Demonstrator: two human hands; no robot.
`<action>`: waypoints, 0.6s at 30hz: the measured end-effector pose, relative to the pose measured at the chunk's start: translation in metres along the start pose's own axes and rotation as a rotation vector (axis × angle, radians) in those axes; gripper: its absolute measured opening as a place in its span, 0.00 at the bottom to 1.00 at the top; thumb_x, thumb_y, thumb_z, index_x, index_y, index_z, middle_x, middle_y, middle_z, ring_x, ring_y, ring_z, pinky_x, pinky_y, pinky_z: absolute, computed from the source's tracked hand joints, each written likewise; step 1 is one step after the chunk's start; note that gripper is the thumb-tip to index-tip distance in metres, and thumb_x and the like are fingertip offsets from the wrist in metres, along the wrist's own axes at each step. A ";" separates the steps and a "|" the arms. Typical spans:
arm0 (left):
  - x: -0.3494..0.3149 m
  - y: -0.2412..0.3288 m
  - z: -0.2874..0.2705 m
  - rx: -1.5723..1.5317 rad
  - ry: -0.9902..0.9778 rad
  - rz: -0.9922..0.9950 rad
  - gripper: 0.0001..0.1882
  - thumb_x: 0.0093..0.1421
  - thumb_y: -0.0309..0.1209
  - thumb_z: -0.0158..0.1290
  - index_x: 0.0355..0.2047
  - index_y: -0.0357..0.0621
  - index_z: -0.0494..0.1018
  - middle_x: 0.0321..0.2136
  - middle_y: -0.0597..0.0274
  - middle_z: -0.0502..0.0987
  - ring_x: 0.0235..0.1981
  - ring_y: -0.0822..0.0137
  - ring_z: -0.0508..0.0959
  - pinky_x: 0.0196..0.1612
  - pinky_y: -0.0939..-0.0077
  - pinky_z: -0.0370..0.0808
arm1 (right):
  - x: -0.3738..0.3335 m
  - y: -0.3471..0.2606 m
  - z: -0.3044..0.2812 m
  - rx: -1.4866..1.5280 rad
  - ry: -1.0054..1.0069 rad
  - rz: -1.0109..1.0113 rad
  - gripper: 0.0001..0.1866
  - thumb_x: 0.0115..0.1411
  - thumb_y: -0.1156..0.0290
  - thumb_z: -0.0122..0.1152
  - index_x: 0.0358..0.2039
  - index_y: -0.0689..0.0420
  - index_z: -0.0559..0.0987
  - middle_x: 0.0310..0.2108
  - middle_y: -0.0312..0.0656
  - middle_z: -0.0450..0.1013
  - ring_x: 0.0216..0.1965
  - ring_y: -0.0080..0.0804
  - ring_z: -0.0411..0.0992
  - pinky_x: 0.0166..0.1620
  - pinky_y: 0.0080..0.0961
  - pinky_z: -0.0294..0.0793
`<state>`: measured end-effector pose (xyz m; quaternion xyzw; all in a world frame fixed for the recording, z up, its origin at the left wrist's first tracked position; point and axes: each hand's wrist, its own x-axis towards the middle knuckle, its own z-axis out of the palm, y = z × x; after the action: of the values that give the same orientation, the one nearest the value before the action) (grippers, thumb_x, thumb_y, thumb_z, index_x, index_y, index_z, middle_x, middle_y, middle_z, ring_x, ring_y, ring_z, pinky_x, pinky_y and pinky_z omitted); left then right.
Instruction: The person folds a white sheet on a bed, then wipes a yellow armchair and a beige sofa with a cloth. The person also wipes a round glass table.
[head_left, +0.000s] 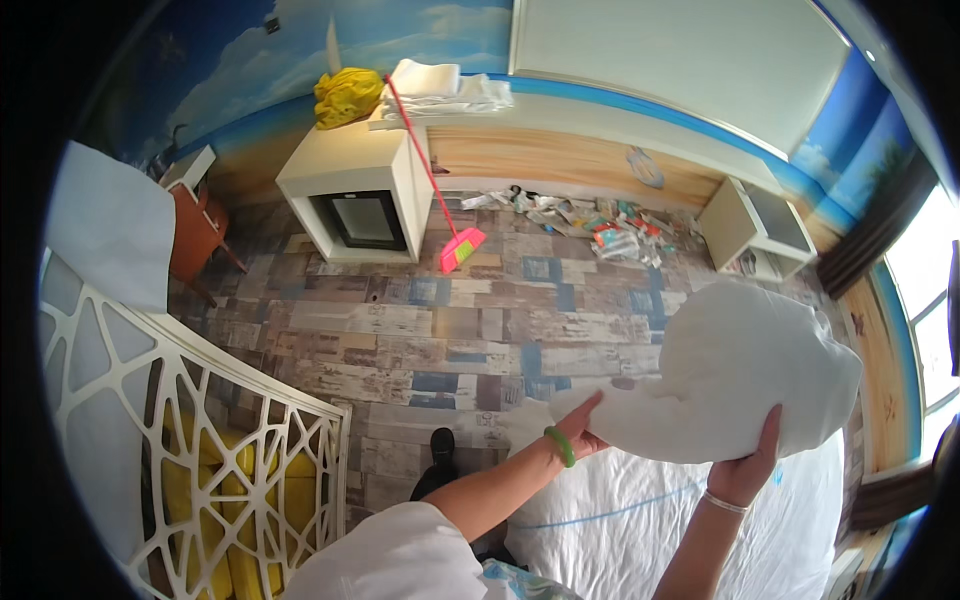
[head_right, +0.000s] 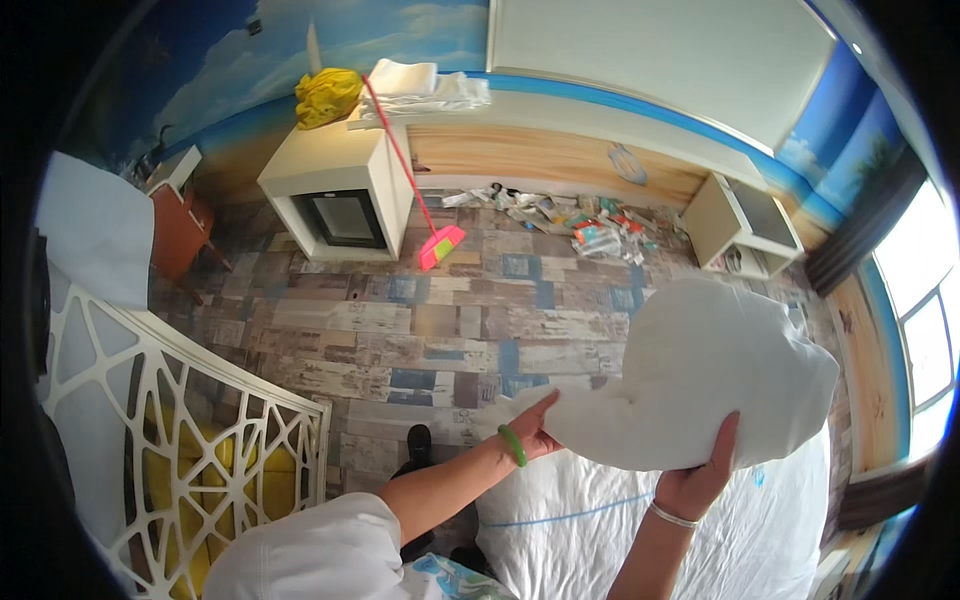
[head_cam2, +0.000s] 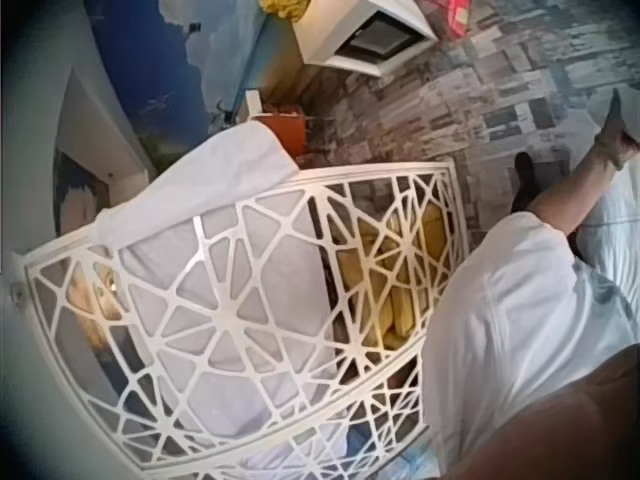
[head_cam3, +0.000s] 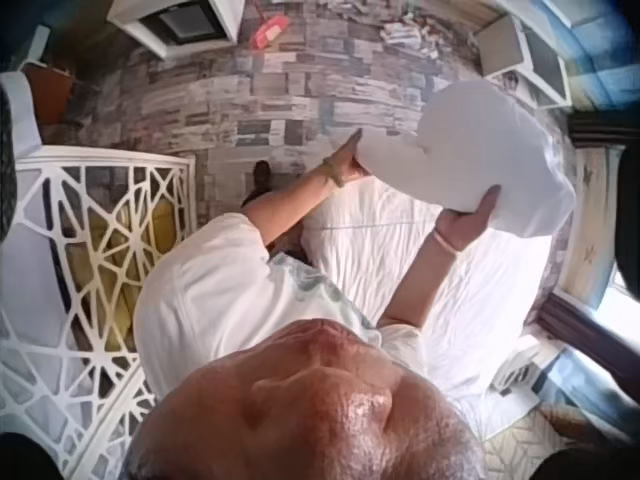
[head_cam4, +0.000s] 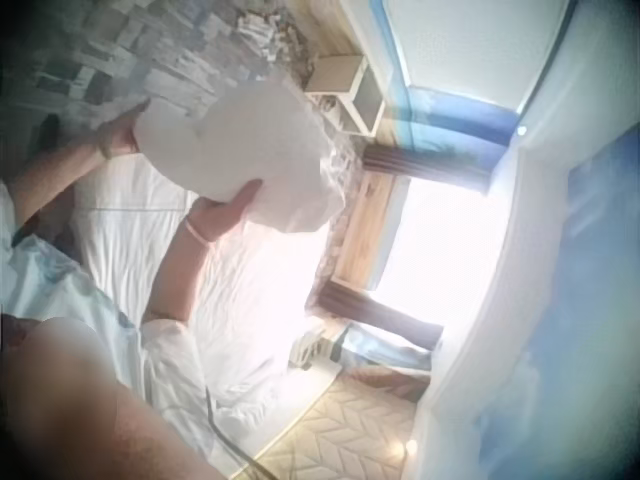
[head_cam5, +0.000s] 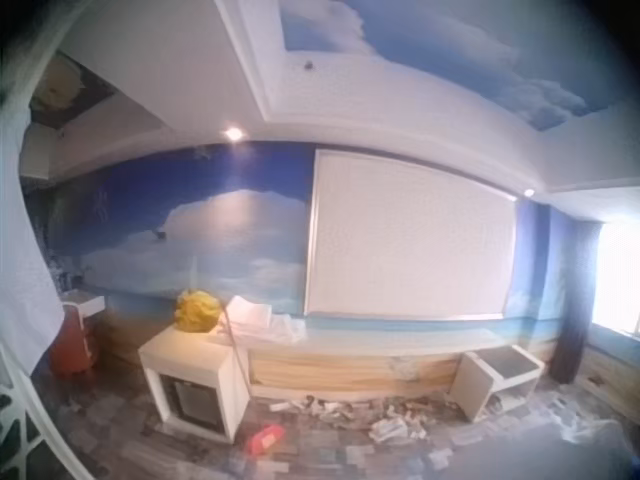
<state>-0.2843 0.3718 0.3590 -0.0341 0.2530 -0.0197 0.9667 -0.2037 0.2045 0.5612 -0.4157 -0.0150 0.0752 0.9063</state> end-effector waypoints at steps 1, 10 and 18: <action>-0.005 0.022 0.005 0.036 0.018 0.011 0.23 0.72 0.40 0.48 0.60 0.38 0.66 0.55 0.54 0.74 0.56 0.58 0.77 0.61 0.58 0.76 | 0.005 0.014 0.026 0.001 -0.019 0.012 0.27 0.68 0.62 0.59 0.62 0.62 0.67 0.56 0.44 0.72 0.56 0.38 0.72 0.59 0.35 0.74; -0.088 0.290 0.009 -0.123 -0.068 0.395 0.16 0.63 0.19 0.53 0.51 0.31 0.69 0.52 0.49 0.75 0.54 0.54 0.77 0.60 0.63 0.75 | 0.106 0.147 0.132 -0.048 0.024 0.128 0.25 0.68 0.59 0.58 0.59 0.61 0.72 0.55 0.45 0.74 0.56 0.40 0.73 0.58 0.37 0.75; -0.166 0.469 0.065 0.212 0.229 0.895 0.11 0.64 0.29 0.56 0.45 0.38 0.77 0.41 0.57 0.82 0.41 0.63 0.83 0.45 0.69 0.80 | 0.191 0.325 0.194 -0.185 0.119 0.495 0.15 0.62 0.62 0.64 0.46 0.56 0.80 0.46 0.41 0.79 0.46 0.37 0.78 0.51 0.35 0.80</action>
<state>-0.3870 0.8521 0.4606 0.1796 0.3443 0.3693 0.8443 -0.0729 0.5881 0.4358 -0.4913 0.1338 0.2681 0.8178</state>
